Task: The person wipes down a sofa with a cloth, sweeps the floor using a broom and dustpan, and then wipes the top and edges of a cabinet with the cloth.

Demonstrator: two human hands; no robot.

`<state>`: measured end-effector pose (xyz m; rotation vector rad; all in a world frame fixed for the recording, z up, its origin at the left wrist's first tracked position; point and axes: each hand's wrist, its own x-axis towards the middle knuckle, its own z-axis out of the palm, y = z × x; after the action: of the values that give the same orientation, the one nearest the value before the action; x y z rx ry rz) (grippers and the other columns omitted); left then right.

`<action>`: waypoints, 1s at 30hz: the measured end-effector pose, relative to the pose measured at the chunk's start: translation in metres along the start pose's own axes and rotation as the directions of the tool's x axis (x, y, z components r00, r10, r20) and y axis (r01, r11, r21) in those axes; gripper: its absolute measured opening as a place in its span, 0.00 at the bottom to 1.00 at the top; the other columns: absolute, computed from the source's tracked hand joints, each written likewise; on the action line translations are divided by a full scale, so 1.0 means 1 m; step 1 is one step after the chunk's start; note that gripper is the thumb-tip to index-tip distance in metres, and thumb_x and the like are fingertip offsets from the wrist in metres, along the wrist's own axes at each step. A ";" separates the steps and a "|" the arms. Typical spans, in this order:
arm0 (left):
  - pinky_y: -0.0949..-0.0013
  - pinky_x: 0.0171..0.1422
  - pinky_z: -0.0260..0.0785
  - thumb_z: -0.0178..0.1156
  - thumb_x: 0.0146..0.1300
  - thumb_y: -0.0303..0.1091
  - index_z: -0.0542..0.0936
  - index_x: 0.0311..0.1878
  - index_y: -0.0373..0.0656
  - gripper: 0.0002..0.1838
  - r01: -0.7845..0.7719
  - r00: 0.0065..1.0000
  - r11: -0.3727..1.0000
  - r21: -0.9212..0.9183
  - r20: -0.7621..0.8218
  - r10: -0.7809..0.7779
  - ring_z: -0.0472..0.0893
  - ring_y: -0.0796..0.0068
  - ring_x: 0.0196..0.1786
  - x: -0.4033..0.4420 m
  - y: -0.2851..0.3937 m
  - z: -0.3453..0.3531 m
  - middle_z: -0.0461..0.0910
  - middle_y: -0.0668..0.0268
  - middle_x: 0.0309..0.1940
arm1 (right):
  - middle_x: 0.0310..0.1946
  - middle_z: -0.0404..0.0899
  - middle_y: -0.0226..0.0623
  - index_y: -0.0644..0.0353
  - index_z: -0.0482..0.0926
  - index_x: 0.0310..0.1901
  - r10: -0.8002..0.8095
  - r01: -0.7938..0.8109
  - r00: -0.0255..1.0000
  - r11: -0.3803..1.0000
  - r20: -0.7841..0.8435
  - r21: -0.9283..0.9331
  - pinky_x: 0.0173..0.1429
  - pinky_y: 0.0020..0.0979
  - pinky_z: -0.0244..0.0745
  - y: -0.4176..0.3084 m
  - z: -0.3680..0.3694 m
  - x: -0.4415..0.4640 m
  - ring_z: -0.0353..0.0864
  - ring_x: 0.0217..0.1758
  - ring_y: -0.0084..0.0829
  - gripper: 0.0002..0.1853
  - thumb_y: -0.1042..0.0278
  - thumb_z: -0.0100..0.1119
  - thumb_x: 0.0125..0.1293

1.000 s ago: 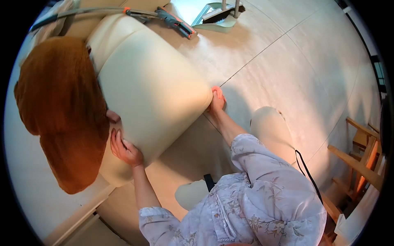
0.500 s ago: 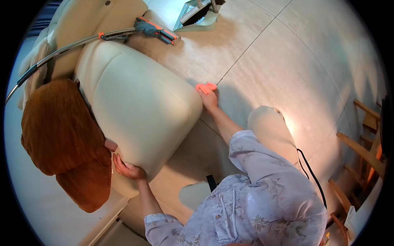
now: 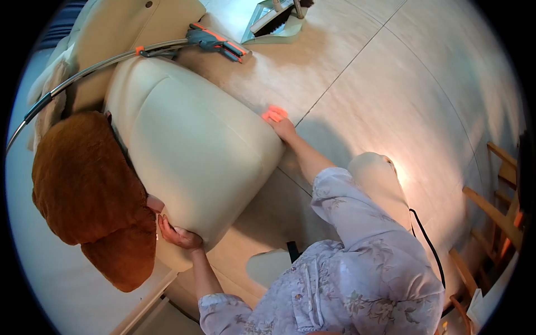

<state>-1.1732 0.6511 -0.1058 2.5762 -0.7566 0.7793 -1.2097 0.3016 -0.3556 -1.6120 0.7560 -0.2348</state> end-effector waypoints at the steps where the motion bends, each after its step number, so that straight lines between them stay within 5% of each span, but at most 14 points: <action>1: 0.50 0.65 0.55 0.37 0.67 0.44 0.71 0.55 0.31 0.26 -0.001 1.000 1.000 0.001 -0.007 0.001 0.68 0.47 0.60 0.000 -0.002 0.000 0.69 0.45 0.58 | 0.47 0.79 0.33 0.45 0.80 0.49 -0.021 0.018 0.999 0.992 -0.026 -0.123 0.58 0.35 0.68 0.000 -0.001 -0.001 0.75 0.55 0.33 0.18 0.50 0.55 0.61; 4: 0.51 0.66 0.54 0.37 0.67 0.44 0.70 0.56 0.32 0.26 0.005 1.000 1.000 0.018 -0.005 -0.005 0.67 0.48 0.61 -0.002 -0.005 0.002 0.68 0.46 0.59 | 0.47 0.79 0.32 0.45 0.80 0.47 -0.006 -0.001 0.999 0.988 0.045 0.152 0.58 0.34 0.68 -0.037 0.004 0.015 0.75 0.54 0.32 0.17 0.50 0.56 0.60; 6: 0.51 0.66 0.54 0.37 0.67 0.45 0.70 0.55 0.32 0.26 0.035 0.999 0.998 0.055 -0.009 -0.034 0.66 0.48 0.61 0.000 0.003 0.002 0.67 0.46 0.60 | 0.48 0.79 0.30 0.51 0.80 0.48 -0.213 0.204 0.976 0.964 0.040 0.169 0.60 0.31 0.65 -0.112 -0.003 0.023 0.73 0.56 0.30 0.14 0.59 0.56 0.62; 8: 0.51 0.66 0.54 0.37 0.68 0.46 0.70 0.55 0.32 0.26 0.072 0.997 0.996 0.060 0.001 -0.072 0.66 0.48 0.62 -0.007 -0.004 0.003 0.67 0.46 0.60 | 0.49 0.79 0.30 0.51 0.80 0.48 -0.485 0.469 0.873 0.861 0.041 0.198 0.60 0.31 0.66 -0.164 -0.001 0.037 0.74 0.55 0.31 0.14 0.58 0.55 0.64; 12: 0.51 0.67 0.52 0.36 0.68 0.46 0.69 0.56 0.32 0.27 0.035 0.999 0.999 -0.002 -0.004 -0.035 0.65 0.48 0.62 -0.003 -0.006 0.003 0.67 0.47 0.60 | 0.52 0.77 0.28 0.44 0.80 0.48 -0.494 0.438 0.867 0.821 0.072 0.366 0.59 0.34 0.67 -0.145 0.022 0.073 0.73 0.57 0.30 0.15 0.50 0.54 0.64; 14: 0.51 0.67 0.51 0.36 0.68 0.46 0.69 0.56 0.32 0.27 0.051 0.999 0.999 -0.008 -0.012 -0.051 0.65 0.48 0.62 -0.004 -0.006 0.005 0.67 0.47 0.60 | 0.51 0.78 0.28 0.43 0.78 0.51 -0.317 0.322 0.944 0.945 0.095 -0.053 0.59 0.32 0.67 -0.092 0.026 0.078 0.73 0.57 0.30 0.18 0.46 0.51 0.65; 16: 0.51 0.67 0.51 0.36 0.68 0.46 0.70 0.56 0.32 0.27 0.064 0.998 0.998 -0.016 -0.021 -0.065 0.65 0.48 0.62 -0.004 -0.007 0.005 0.67 0.47 0.60 | 0.50 0.79 0.29 0.51 0.77 0.53 -0.168 0.181 0.982 0.964 0.083 -0.196 0.60 0.31 0.66 -0.059 0.013 0.053 0.74 0.56 0.29 0.18 0.52 0.52 0.66; 18: 0.51 0.67 0.51 0.37 0.68 0.45 0.70 0.56 0.32 0.26 0.090 0.996 0.995 0.044 0.004 -0.090 0.65 0.48 0.62 -0.006 -0.006 0.003 0.67 0.47 0.60 | 0.50 0.79 0.29 0.43 0.76 0.54 0.025 -0.034 0.993 0.996 0.115 0.081 0.58 0.31 0.68 -0.009 0.011 0.032 0.75 0.55 0.33 0.21 0.43 0.48 0.65; 21: 0.52 0.66 0.52 0.37 0.67 0.45 0.70 0.56 0.33 0.26 0.063 0.998 0.997 0.042 -0.006 -0.063 0.66 0.48 0.62 -0.004 -0.005 0.003 0.67 0.48 0.60 | 0.48 0.79 0.31 0.46 0.78 0.51 -0.093 0.097 0.993 0.994 0.073 -0.054 0.58 0.31 0.67 -0.010 -0.014 -0.024 0.76 0.53 0.32 0.18 0.48 0.52 0.64; 24: 0.52 0.66 0.52 0.36 0.67 0.44 0.71 0.56 0.33 0.25 0.040 0.999 0.999 0.037 -0.010 -0.039 0.66 0.49 0.61 -0.004 -0.006 0.002 0.68 0.48 0.60 | 0.45 0.80 0.33 0.51 0.79 0.48 0.077 -0.044 0.986 0.975 -0.148 0.217 0.58 0.30 0.66 -0.035 -0.020 -0.079 0.76 0.50 0.32 0.14 0.60 0.57 0.62; 26: 0.52 0.66 0.52 0.36 0.67 0.43 0.71 0.55 0.33 0.25 0.037 0.999 0.998 0.047 -0.017 -0.036 0.66 0.48 0.61 -0.004 -0.005 0.001 0.69 0.48 0.59 | 0.44 0.79 0.35 0.55 0.78 0.47 -0.119 0.207 0.961 0.909 -0.251 0.362 0.58 0.31 0.66 -0.076 -0.026 -0.103 0.75 0.49 0.34 0.13 0.69 0.58 0.59; 30: 0.53 0.65 0.54 0.37 0.67 0.41 0.72 0.55 0.34 0.24 0.014 0.999 1.000 0.021 -0.031 -0.014 0.67 0.49 0.61 0.000 0.001 -0.001 0.70 0.48 0.58 | 0.47 0.76 0.34 0.58 0.78 0.48 -0.356 0.432 0.892 0.852 -0.277 0.295 0.59 0.30 0.66 -0.118 -0.036 -0.118 0.73 0.52 0.30 0.13 0.73 0.59 0.61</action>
<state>-1.1743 0.6505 -0.1047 2.5790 -0.7240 0.8254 -1.2797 0.3428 -0.2060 -1.3960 0.4941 -0.8123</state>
